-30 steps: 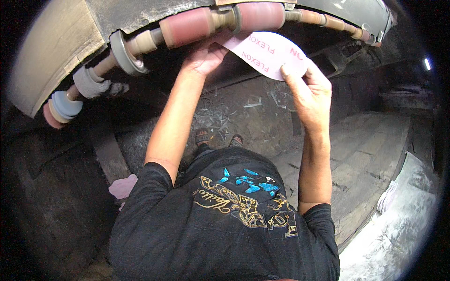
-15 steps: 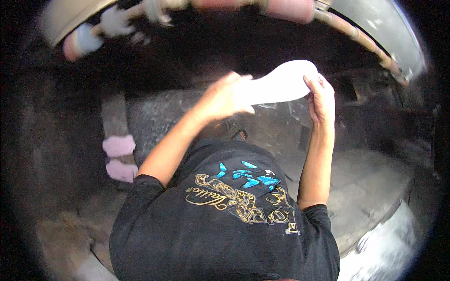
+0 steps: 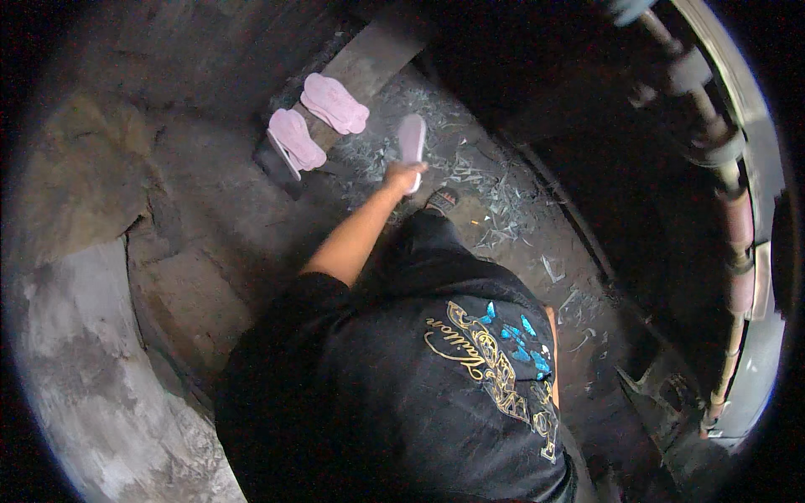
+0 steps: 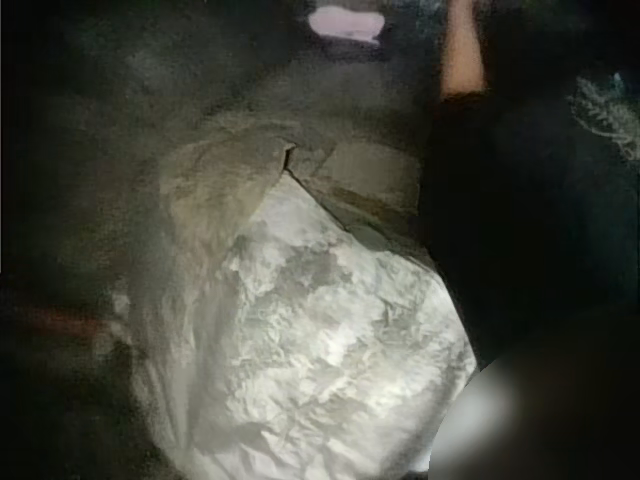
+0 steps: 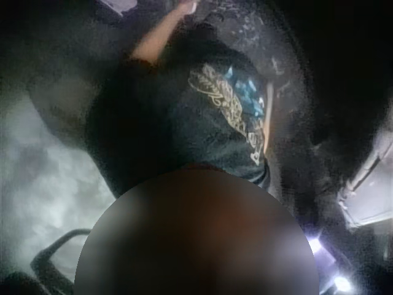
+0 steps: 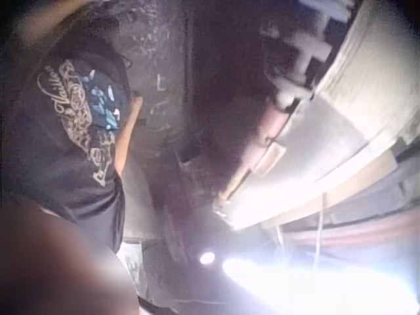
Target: The person repeatedly presses a light-colored plastic piece against a rotating buffing wheel to smooth its surface. They frequently flip the piece over to treat both sides and briefly inspect it between passes.
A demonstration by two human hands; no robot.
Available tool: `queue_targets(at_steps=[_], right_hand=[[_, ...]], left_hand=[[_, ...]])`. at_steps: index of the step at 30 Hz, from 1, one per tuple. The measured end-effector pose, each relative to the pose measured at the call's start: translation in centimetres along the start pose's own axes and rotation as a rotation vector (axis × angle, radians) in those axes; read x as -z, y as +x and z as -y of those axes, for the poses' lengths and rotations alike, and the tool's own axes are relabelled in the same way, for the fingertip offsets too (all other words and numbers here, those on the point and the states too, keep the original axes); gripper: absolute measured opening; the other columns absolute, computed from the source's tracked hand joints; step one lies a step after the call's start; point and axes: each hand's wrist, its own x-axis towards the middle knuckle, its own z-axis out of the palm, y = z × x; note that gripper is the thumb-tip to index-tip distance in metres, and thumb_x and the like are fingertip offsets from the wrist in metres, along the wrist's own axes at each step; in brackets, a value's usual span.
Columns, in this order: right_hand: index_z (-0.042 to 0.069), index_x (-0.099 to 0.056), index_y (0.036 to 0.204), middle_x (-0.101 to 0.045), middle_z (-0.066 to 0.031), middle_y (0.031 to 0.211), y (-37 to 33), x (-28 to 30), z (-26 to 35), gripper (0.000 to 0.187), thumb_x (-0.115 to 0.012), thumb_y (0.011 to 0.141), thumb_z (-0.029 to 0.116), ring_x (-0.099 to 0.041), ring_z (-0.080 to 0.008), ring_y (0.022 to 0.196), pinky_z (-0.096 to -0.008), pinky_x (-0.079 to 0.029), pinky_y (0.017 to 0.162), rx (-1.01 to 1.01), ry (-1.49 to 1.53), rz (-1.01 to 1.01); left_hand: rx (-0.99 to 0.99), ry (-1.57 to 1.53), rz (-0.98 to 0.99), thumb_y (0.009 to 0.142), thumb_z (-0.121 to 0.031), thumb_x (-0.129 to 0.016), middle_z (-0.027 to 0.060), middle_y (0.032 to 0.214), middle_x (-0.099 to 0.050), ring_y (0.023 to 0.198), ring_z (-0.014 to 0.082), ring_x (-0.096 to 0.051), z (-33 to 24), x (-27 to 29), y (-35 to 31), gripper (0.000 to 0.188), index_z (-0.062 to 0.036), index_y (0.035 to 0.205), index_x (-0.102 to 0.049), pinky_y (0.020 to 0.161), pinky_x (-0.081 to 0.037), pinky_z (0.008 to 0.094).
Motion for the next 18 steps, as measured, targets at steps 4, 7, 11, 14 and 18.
queue_targets(at_steps=[4,7,11,14,18], right_hand=[[-0.001,-0.069,0.101,-0.068,-0.0124,0.076,1.7,-0.1,-0.4,0.031,-0.069,0.088,0.027,-0.066,-0.0230,0.067,-0.0400,-0.052,0.064,-0.082,-0.173,0.085],[-0.001,-0.069,0.102,-0.068,-0.0126,0.077,2.6,1.8,5.1,0.030,-0.068,0.089,0.026,-0.066,-0.0227,0.068,-0.0389,-0.052,0.065,-0.062,-0.215,0.055],[-0.001,-0.069,0.104,-0.068,-0.0128,0.078,3.1,3.7,12.3,0.030,-0.068,0.090,0.025,-0.067,-0.0222,0.069,-0.0375,-0.052,0.065,-0.019,-0.186,-0.031],[0.003,-0.069,0.108,-0.070,-0.0081,0.081,2.6,4.4,16.0,0.026,-0.065,0.093,0.025,-0.067,-0.0191,0.071,-0.0347,-0.052,0.063,-0.152,0.044,-0.088],[-0.002,-0.068,0.108,-0.068,-0.0079,0.080,0.7,6.5,17.8,0.032,-0.067,0.093,0.026,-0.064,-0.0175,0.067,-0.0324,-0.051,0.063,-0.212,0.276,-0.185]], left_hand=[[0.299,-0.070,-0.351,0.069,-0.048,-0.085,0.0235,0.111,-0.070,0.104,0.0361,-0.068,4.0,5.7,10.0,0.071,0.0057,0.112,-0.068,0.091,-0.052,0.0425],[0.280,-0.191,-0.325,0.064,-0.044,-0.088,0.0231,0.138,-0.056,0.122,0.0334,-0.058,3.6,11.1,15.3,0.098,0.0052,0.138,-0.047,0.102,-0.047,0.0409],[0.268,0.059,-0.481,0.064,-0.061,-0.083,0.0262,0.148,-0.045,0.137,0.0355,-0.045,1.9,15.9,20.3,0.115,0.0095,0.144,-0.039,0.110,-0.039,0.0422],[0.298,0.205,-0.373,0.066,-0.071,-0.077,0.0282,0.153,-0.037,0.144,0.0383,-0.036,3.7,14.3,21.4,0.121,0.0089,0.147,-0.036,0.115,-0.034,0.0449],[0.118,0.641,0.061,0.084,-0.060,-0.063,0.0219,0.154,-0.039,0.142,0.0359,-0.039,7.5,7.2,17.7,0.090,-0.0049,0.150,-0.038,0.115,-0.034,0.0447]])
